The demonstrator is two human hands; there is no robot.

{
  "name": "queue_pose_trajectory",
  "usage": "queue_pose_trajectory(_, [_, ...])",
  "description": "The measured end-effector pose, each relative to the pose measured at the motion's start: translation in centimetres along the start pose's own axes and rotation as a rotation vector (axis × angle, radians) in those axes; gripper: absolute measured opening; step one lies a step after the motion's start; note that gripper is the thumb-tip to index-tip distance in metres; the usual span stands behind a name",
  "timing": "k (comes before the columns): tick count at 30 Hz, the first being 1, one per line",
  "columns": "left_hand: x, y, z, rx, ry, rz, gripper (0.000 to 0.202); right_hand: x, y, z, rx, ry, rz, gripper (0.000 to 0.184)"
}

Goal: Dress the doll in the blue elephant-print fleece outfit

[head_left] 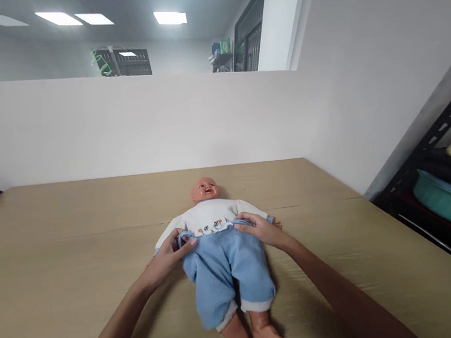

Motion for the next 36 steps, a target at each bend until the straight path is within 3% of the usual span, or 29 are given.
queue_pose_trajectory(3, [-0.1,0.1,0.8,-0.129,0.002,-0.010,0.043,0.2,-0.1,-0.1,0.085,0.028,-0.013,0.034])
queue_pose_trajectory(10, [-3.0,0.4,0.5,-0.203,-0.168,-0.346,0.025,-2.4,0.4,0.3,0.219,0.153,-0.210,0.028])
queue_pose_trajectory(19, [-7.6,1.6,3.8,-0.146,-0.122,-0.456,0.023,-6.7,-0.3,-3.2,0.099,0.017,-0.152,0.041])
queue_pose_trajectory(23, [-7.3,1.6,3.8,-0.154,-0.131,-0.371,0.027,-6.7,-0.2,-3.9,0.019,-0.034,-0.091,0.041])
queue_pose_trajectory(29, [-3.7,1.8,4.5,-0.216,-0.189,-0.043,0.031,-1.2,1.9,-4.5,-0.047,-0.062,-0.006,0.017])
queue_pose_trajectory(32, [-2.6,1.9,4.9,-0.260,-0.220,0.074,0.036,1.5,2.1,-5.5,-0.070,-0.089,0.027,0.025])
queue_pose_trajectory(36, [-2.3,1.3,5.0,-0.278,-0.255,0.187,0.048,3.0,1.1,-5.6,-0.089,-0.005,0.052,0.037])
Point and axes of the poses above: each hand's wrist, its own x-axis away from the middle knuckle, its own y-axis out of the back of the hand, z = x × y, the point moved 8 cm from there along -x, towards the middle knuckle, and after that the axes turned 8 degrees about -x, right-handed, at the moved point
